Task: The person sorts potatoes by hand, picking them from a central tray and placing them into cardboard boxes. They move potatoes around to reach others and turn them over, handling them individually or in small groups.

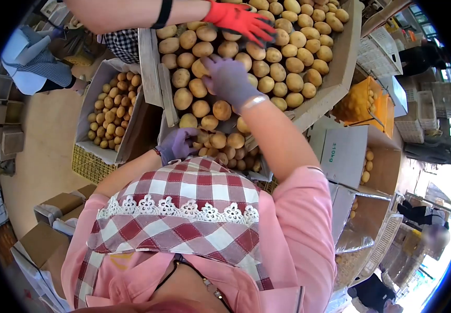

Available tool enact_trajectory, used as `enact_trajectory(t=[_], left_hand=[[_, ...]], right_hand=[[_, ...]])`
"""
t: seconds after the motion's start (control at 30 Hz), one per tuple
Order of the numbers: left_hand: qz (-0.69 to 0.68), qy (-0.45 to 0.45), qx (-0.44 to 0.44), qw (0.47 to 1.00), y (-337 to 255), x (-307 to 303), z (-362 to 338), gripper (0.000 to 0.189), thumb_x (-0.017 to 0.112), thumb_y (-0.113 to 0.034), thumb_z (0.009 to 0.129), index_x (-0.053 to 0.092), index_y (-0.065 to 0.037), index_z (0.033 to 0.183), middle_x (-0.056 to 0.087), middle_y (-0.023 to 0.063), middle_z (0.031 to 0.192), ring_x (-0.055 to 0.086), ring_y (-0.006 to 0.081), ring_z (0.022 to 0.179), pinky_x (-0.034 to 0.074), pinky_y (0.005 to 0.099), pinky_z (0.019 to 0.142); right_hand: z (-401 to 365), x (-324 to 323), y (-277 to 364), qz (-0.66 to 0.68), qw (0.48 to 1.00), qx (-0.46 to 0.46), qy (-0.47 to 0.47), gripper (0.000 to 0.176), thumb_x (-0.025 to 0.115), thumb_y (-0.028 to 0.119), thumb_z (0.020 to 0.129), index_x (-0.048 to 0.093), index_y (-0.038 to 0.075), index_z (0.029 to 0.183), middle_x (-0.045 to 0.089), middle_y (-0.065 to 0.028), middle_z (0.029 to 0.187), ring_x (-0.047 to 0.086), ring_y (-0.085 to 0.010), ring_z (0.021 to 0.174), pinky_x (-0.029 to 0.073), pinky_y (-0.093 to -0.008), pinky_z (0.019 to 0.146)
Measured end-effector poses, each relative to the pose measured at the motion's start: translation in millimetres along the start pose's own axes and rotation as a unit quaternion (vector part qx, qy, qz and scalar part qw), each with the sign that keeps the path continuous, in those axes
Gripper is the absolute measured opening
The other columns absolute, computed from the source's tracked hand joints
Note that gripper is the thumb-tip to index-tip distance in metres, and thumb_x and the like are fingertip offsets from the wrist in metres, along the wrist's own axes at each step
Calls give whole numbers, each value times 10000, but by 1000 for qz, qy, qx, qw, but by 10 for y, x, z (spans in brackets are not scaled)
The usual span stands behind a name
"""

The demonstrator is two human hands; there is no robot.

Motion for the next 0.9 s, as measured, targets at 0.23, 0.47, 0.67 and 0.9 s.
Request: enact_trajectory(t=[0.23, 0.47, 0.67, 0.9], left_hand=[[-465, -15, -185, 866, -85, 205, -97, 726, 554, -566, 867, 305, -138, 1398, 275, 103, 1443, 385, 352, 1268, 334, 586, 1038], [-441, 77, -59, 892, -45, 171, 273, 783, 563, -549, 875, 239, -90, 1420, 352, 134, 1417, 405, 297, 1278, 379, 461, 1059], [155, -27, 197, 968, -532, 170, 79, 851, 742, -159, 807, 148, -66, 1409, 363, 138, 1396, 432, 237, 1233, 412, 379, 1037], [-506, 23, -203, 838, -508, 369, 87, 907, 460, -689, 851, 164, -89, 1463, 256, 145, 1481, 322, 338, 1340, 264, 584, 1090]], right_hand=[[282, 297, 115, 3, 969, 93, 231, 502, 718, 345, 724, 548, 99, 1128, 619, -145, 1053, 625, -320, 980, 524, -427, 787], [-1250, -1348, -556, -6, 953, 75, -294, 548, 786, 195, 684, 568, 41, 1163, 606, -136, 1100, 595, -312, 997, 490, -391, 863], [-3643, -2566, -1909, -326, 720, 545, -281, 742, 736, 288, 745, 437, -28, 1346, 503, -234, 1311, 468, -352, 1238, 376, -425, 1050], [-1215, -1210, -937, 239, 937, 171, -188, 265, 645, 85, 854, 657, 49, 1117, 688, -103, 1064, 664, -174, 911, 523, -276, 786]])
Point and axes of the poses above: each hand's wrist, its own z-axis towards the middle knuckle, its own x-axis out of the palm, y = z × x, the point moved 5 cm from there along z, towards the middle knuckle
